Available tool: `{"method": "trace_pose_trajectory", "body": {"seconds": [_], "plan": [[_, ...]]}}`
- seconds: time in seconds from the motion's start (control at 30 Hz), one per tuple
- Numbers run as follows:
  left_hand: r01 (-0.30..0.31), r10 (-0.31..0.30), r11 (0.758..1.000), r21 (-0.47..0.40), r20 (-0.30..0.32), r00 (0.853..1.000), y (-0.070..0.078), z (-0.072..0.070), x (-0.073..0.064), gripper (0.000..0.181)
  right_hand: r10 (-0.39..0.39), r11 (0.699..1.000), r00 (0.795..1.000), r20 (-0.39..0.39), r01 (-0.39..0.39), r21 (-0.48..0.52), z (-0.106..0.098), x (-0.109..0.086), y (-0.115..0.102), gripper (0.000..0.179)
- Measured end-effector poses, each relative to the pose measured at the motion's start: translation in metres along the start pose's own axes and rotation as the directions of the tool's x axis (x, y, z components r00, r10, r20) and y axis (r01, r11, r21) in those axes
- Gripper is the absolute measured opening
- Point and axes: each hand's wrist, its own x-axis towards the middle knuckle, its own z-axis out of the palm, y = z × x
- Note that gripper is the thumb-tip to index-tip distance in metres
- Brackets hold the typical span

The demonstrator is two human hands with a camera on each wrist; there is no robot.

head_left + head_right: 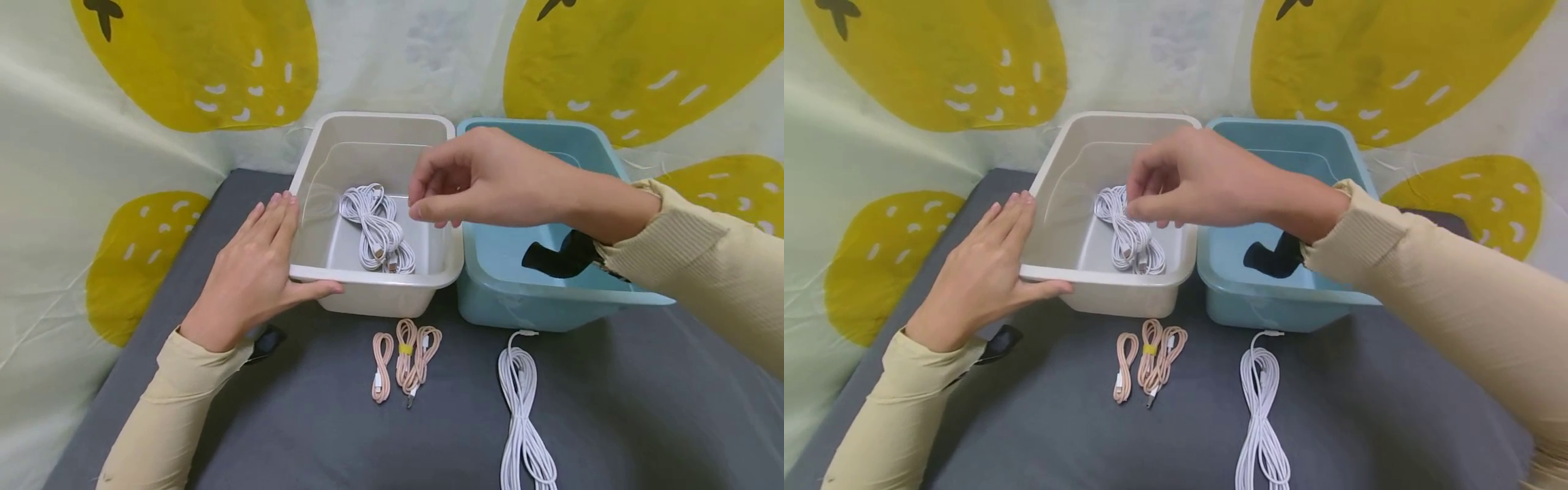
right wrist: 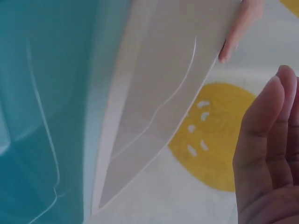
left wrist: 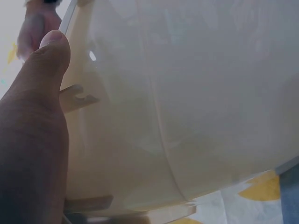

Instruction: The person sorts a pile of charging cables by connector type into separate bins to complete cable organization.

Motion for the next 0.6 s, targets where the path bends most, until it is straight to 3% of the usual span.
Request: {"method": "trace_pose_trajectory", "body": {"seconds": [0.37, 0.6], "plan": [[0.021, -0.022, 1.000, 0.007, 0.042, 0.999, -0.007, -0.006, -0.005, 0.133, -0.077, 0.997, 0.994, 0.082, 0.076, 0.017, 0.027, -0.043, -0.004, 0.019], [0.028, -0.029, 0.999, 0.017, 0.055, 0.998, -0.008, -0.011, -0.006, 0.132, -0.235, 0.972, 0.962, 0.139, 0.232, 0.035, 0.055, -0.067, 0.004, 0.016]]}}
